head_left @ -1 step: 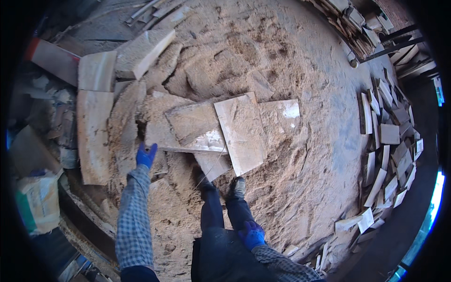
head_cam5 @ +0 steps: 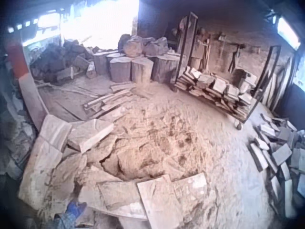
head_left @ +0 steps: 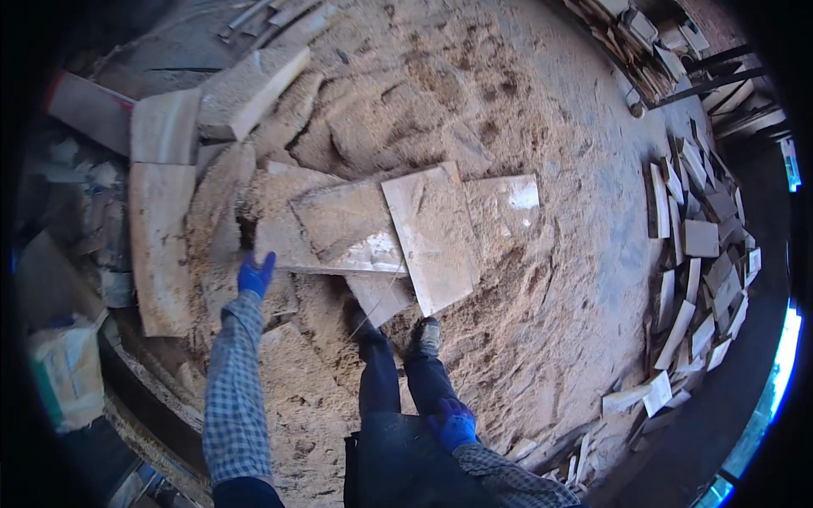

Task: The person repeatedly picks up wooden planks from a sawdust-covered floor and places them into a growing stack. The person handles planks one at a time, turning them over and aligning them before stacking.

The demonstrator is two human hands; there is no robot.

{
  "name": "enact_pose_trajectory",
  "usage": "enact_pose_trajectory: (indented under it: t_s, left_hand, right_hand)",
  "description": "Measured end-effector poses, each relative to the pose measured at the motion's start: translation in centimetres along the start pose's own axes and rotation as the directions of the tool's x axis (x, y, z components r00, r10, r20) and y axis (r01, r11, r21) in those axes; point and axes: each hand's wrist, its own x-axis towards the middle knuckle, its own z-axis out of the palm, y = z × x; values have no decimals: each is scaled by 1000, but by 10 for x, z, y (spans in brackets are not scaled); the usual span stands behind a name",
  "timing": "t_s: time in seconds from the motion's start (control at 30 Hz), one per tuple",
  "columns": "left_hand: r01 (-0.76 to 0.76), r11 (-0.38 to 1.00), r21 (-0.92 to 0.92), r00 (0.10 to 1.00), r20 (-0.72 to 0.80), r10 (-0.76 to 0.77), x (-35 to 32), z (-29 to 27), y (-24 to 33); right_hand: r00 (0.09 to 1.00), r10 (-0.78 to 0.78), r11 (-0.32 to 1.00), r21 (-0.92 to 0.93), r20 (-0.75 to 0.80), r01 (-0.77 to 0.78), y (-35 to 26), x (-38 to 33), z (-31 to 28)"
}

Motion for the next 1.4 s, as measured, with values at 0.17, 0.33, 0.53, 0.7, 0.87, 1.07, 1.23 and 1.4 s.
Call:
enact_pose_trajectory:
  t_s: [0.17, 0.33, 0.53, 0.7, 0.87, 1.07, 1.23, 1.4]
  left_hand:
    - [172, 938, -300, 961, 258, -94, 73, 25, -46]
    - [600, 596, -534, 769, 591, -244, 107, 61, -20]
    - [485, 721, -494, 872, 341, -353, 19, 28, 72]
    - [420, 875, -242, 908, 94, -409, -168, 100, 243]
    - [686, 126, -717, 728, 670, -146, -284, 203, 248]
    - [-53, 963, -264, 615, 751, 240, -143, 66, 307]
    - [7, 981, 196, 994, 105, -28, 23, -2, 128]
    - [146, 987, -68, 983, -99, -153, 180, -38, 121]
  right_hand:
    - [995, 89, 989, 117, 46, -94, -6, 24, 1]
    - [977, 210, 964, 158, 48, -215, 3, 29, -2]
    - [965, 227, 893, 368, 127, -259, -4, 36, -2]
    - [955, 49, 745, 648, -292, 160, -85, 125, -126]
    - [894, -301, 951, -37, -333, 306, -150, 193, -200]
    - [854, -76, 995, 17, -515, 98, -72, 261, -229]
    - [876, -108, 980, 99, -471, 175, -113, 272, -212]
    - [911, -65, 991, 84, -406, 109, -148, 278, -221]
